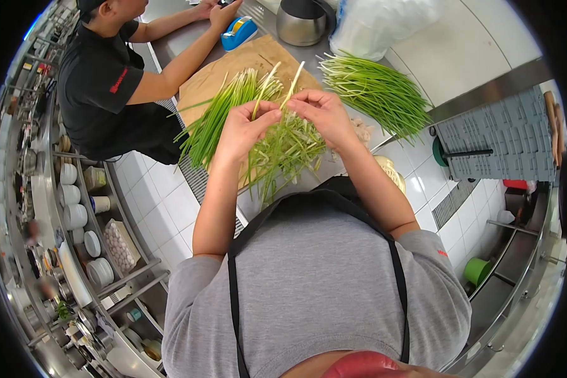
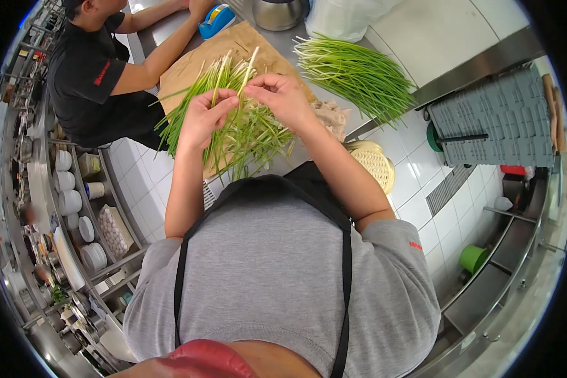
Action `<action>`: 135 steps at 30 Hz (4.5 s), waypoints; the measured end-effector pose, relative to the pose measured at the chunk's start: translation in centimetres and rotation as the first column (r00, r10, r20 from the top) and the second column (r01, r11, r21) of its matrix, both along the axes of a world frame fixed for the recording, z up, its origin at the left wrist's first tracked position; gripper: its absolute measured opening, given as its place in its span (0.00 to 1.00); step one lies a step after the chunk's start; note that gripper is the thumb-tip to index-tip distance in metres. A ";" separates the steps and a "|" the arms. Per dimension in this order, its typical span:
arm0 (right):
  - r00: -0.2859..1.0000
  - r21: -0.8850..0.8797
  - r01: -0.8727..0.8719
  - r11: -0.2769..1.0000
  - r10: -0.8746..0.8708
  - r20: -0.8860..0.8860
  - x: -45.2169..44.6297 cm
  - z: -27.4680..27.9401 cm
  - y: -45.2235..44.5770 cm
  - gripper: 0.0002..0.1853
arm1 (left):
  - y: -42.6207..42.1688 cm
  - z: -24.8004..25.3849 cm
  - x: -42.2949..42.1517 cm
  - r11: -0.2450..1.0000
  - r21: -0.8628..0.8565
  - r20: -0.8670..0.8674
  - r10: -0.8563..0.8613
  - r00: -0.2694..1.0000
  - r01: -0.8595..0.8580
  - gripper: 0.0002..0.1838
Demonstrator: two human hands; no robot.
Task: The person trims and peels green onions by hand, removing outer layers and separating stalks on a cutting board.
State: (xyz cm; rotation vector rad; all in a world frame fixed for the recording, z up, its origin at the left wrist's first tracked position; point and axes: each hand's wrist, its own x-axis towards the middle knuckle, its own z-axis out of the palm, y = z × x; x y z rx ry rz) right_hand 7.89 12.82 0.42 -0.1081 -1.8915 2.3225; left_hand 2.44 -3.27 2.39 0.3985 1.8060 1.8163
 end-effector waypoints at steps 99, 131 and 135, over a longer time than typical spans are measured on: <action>0.943 0.644 0.257 0.721 -0.040 -0.332 -0.1 -2.4 3.4 0.05 | -5.4 -2.7 -0.7 0.966 -0.259 0.060 0.030 0.998 -0.013 0.09; 0.999 -0.140 -0.024 0.990 0.018 -0.041 -2.7 3.2 -1.7 0.09 | -0.9 4.3 -3.0 0.995 -0.090 -0.194 0.025 0.981 -0.043 0.09; 0.997 -0.040 -0.059 0.997 0.061 0.051 -1.8 3.3 -1.2 0.09 | -0.4 3.4 -1.7 0.996 -0.092 -0.096 0.007 0.995 -0.016 0.08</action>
